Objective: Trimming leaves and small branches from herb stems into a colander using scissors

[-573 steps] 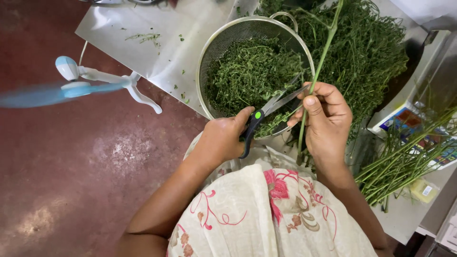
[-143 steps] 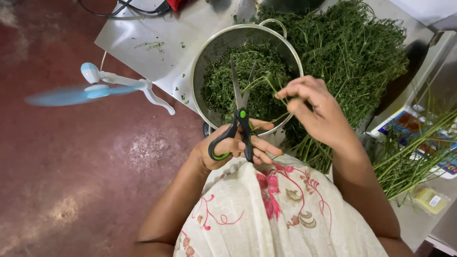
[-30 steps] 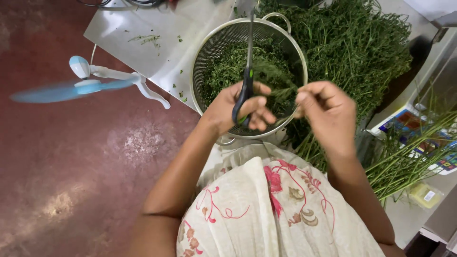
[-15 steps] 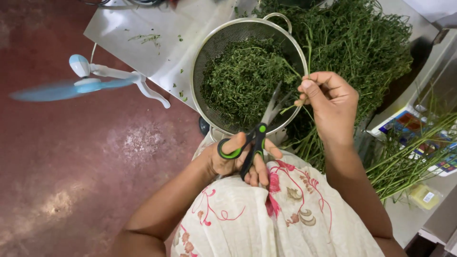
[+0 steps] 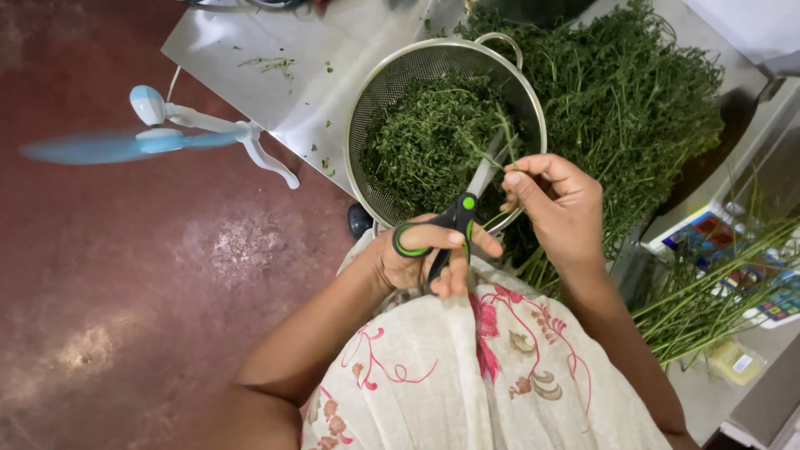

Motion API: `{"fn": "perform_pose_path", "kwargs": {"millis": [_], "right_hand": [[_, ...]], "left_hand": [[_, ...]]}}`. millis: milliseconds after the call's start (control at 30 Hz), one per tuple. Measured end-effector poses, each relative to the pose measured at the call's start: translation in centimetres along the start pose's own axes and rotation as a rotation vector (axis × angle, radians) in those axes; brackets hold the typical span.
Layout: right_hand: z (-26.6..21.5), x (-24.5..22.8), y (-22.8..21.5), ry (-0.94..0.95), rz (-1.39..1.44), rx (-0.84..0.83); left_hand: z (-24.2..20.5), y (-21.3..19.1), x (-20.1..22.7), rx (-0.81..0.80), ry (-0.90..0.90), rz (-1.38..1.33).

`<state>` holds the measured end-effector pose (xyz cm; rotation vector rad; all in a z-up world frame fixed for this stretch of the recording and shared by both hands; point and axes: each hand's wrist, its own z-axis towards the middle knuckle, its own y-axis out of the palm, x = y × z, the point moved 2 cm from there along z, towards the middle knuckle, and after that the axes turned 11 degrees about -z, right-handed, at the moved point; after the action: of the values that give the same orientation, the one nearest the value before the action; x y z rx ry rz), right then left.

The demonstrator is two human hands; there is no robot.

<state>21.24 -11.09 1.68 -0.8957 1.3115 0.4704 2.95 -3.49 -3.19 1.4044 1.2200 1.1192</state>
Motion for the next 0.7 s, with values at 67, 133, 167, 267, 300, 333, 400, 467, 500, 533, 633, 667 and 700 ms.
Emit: {"fn": "perform_pose_path", "kwargs": {"millis": [67,133,167,267,300,333,400,467,500,533,633,667,700], "right_hand": [[0.1,0.1,-0.5,-0.003,0.0,0.024],[0.6,0.1,-1.2,-0.011,-0.001,0.043],[0.7,0.2,-1.6,0.005,-0.003,0.061],[1.0,0.5,-2.6,0.023,0.023,0.083],[1.0,0.7,-3.0,0.026,0.053,0.1],[1.2,0.4,-3.1,0.024,0.051,0.097],[1.1,-0.1,-3.2,0.048,0.074,0.047],[0.9,-0.2,-3.0,0.049,0.071,0.027],[0.8,-0.3,-2.9,0.05,0.067,0.01],[0.7,-0.5,-2.8,0.051,0.065,0.005],[0.2,-1.5,-2.2,0.054,0.06,-0.043],[0.0,-1.9,-2.0,0.067,0.034,-0.055],[-0.3,-2.3,-1.6,0.081,0.009,-0.068]], "left_hand": [[-0.4,0.8,0.2,0.02,0.033,0.067],[-0.5,1.0,0.4,0.038,0.073,0.134],[-0.7,0.8,0.4,0.058,0.066,0.149],[-1.5,0.7,0.2,0.074,0.037,0.164],[-1.7,0.7,0.2,0.07,0.004,0.17],[-1.8,0.9,0.3,0.068,0.007,0.169],[-2.1,1.4,0.3,-0.021,0.0,0.215],[-2.0,2.6,0.3,-0.087,0.033,0.179],[-1.9,3.3,0.2,-0.154,0.065,0.144],[-1.5,2.7,0.3,-0.154,0.069,0.141],[-0.1,1.8,0.3,-0.23,0.041,0.103],[0.2,1.9,0.6,-0.261,0.06,0.13],[0.4,2.0,0.8,-0.29,0.078,0.156]]}}
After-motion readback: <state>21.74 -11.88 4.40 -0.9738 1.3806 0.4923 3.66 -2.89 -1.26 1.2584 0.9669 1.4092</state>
